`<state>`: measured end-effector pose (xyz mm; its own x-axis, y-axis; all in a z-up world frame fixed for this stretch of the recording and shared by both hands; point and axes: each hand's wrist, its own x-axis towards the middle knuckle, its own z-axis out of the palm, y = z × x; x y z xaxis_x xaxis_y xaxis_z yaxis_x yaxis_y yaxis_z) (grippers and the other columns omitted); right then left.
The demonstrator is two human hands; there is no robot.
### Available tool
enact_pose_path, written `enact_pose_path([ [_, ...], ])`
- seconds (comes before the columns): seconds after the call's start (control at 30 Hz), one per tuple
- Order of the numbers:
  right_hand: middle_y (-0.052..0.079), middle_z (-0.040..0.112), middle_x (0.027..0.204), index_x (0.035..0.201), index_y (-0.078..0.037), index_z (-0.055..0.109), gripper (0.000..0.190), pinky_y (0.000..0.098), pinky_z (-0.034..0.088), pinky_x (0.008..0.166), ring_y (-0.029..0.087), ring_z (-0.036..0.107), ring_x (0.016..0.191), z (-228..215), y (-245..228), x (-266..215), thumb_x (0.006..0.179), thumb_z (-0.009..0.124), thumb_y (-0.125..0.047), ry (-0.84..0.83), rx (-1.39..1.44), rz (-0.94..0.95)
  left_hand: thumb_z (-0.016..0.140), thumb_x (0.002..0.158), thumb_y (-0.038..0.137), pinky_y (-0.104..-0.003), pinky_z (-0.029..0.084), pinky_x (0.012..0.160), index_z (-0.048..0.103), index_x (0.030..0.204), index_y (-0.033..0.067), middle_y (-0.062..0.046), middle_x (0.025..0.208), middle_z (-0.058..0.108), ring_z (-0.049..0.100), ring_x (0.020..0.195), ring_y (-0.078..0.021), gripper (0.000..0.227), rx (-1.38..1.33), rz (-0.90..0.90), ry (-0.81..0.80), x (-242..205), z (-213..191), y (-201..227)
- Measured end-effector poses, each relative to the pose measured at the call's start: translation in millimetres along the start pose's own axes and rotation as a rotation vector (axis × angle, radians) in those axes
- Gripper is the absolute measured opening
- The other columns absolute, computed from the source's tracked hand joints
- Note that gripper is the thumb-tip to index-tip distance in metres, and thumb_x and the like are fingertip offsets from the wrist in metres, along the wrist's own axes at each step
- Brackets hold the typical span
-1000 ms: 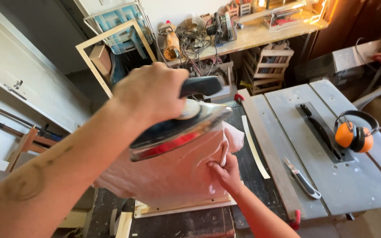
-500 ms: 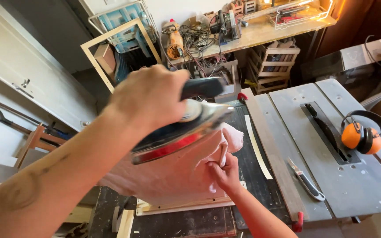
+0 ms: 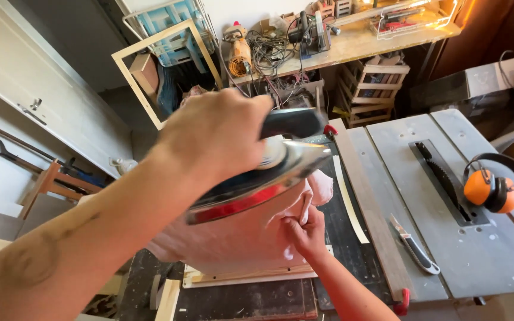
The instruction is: Applying heat-activated edge banding to a wooden board using an iron, followed by trimming the excess material with a utility knife and sanding the edges for a smooth finish.
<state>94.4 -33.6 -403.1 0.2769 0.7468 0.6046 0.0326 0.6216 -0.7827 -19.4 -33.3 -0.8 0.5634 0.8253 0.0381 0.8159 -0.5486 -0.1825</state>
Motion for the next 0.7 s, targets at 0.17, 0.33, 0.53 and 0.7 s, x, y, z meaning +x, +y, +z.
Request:
enact_pose_path([
  [0.17, -0.006, 0.036, 0.063, 0.068, -0.017, 0.032, 0.037, 0.0297, 0.026, 0.054, 0.008, 0.032, 0.059, -1, -9, 4, 0.084, 0.064, -0.010, -0.013, 0.015, 0.036, 0.059, 0.096, 0.012, -0.046, 0.059, 0.053, 0.066, 0.104, 0.0057, -0.013, 0.076, 0.067, 0.069, 0.065, -0.0303, 0.013, -0.035, -0.055, -0.009, 12, 5, -13],
  [0.33, -0.004, 0.055, 0.065, 0.073, -0.013, 0.056, 0.025, 0.0281, 0.037, 0.052, 0.008, 0.047, 0.057, 2, -1, 0, 0.091, 0.067, -0.025, -0.015, 0.039, 0.013, 0.061, 0.089, 0.018, -0.057, 0.063, 0.059, 0.066, 0.099, 0.0076, -0.019, 0.071, 0.069, 0.073, 0.063, -0.0412, 0.015, 0.057, -0.057, -0.006, -9, 7, -25],
  [0.53, -0.006, 0.050, 0.069, 0.081, -0.011, 0.054, 0.018, 0.0275, 0.034, 0.053, 0.006, 0.042, 0.064, -2, 3, -1, 0.090, 0.066, -0.020, -0.015, 0.043, 0.038, 0.059, 0.089, 0.009, -0.055, 0.062, 0.056, 0.067, 0.098, 0.0057, -0.015, 0.071, 0.072, 0.074, 0.064, -0.0369, 0.012, -0.035, 0.075, 0.088, 14, 7, -1],
  [0.7, -0.005, 0.046, 0.063, 0.068, -0.015, 0.044, 0.026, 0.0297, 0.033, 0.052, 0.008, 0.040, 0.059, -2, -5, 2, 0.084, 0.064, -0.015, -0.002, -0.014, 0.010, 0.063, 0.092, 0.020, -0.054, 0.060, 0.059, 0.064, 0.099, 0.0052, -0.017, 0.072, 0.067, 0.072, 0.068, -0.0385, 0.017, -0.002, -0.049, -0.028, 5, 6, -30],
])
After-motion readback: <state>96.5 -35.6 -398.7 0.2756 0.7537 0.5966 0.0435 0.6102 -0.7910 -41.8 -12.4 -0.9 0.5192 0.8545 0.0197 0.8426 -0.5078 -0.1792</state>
